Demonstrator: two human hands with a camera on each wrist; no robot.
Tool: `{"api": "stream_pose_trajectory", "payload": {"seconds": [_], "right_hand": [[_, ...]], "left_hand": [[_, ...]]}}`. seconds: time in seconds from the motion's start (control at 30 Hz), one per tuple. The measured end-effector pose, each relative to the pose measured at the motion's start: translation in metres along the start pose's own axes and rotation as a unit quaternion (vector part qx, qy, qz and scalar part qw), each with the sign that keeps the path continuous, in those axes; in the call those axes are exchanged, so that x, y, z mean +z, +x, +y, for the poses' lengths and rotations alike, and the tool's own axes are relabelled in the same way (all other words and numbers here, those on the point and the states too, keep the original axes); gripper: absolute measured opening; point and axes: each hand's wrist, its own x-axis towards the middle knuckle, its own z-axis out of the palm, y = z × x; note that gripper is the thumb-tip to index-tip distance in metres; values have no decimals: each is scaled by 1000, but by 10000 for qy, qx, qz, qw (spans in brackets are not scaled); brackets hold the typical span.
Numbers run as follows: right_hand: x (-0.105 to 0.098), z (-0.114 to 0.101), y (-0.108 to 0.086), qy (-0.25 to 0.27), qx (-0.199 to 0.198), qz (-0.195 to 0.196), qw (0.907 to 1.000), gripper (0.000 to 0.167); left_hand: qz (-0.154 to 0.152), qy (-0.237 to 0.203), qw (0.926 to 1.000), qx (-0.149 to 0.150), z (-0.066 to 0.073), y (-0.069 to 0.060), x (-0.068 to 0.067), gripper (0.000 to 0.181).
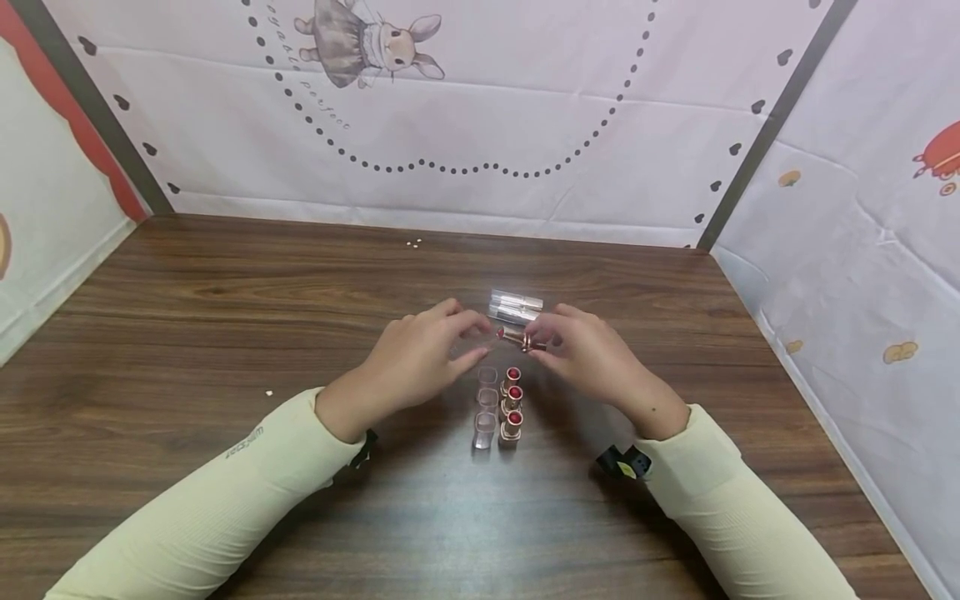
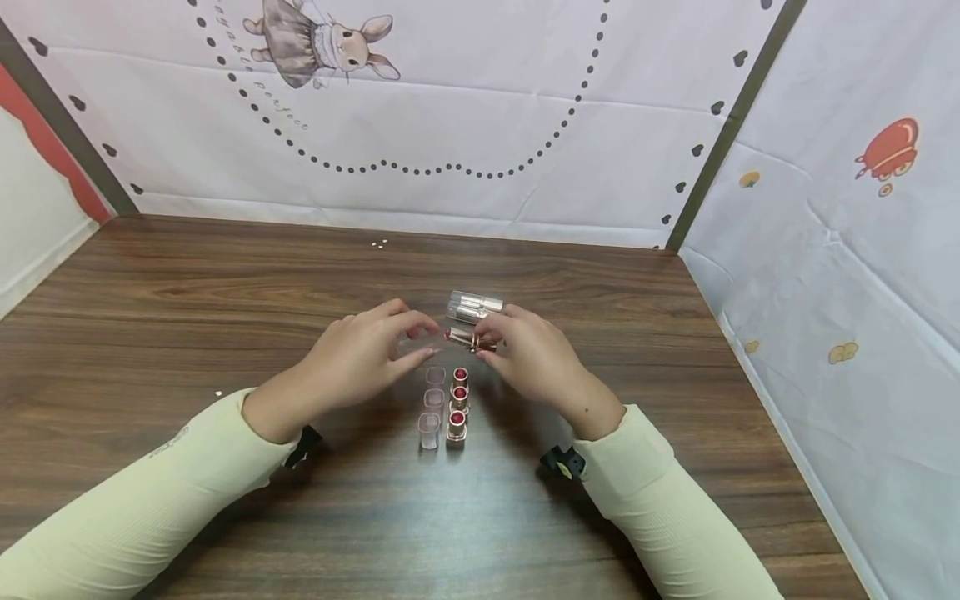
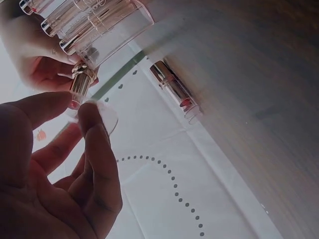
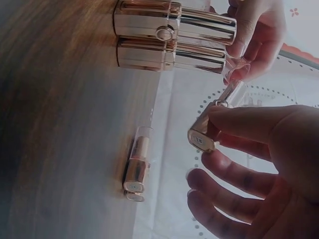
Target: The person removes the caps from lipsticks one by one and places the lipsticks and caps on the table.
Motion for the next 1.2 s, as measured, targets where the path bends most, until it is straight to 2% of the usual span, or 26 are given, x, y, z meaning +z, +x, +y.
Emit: {"api": "stream_pose_trajectory", "payload": {"seconds": [0.23, 0.43, 0.93, 1.2], "right_hand": [[4, 1, 3, 89, 37, -398, 9992, 17], [8, 2, 3, 187, 65, -562, 9982, 18], [12, 0, 4, 282, -39, -729, 9969, 24], [18, 4, 5, 216, -69, -764, 9968, 18]], "left_hand": [[-71, -22, 10000, 57, -1, 1, 1, 28], [-128, -98, 9999, -16, -2, 2, 2, 28], [-505, -192, 9983, -198, -7, 3, 5, 25], [-843, 53, 9956, -405, -9, 3, 10, 22]]}}
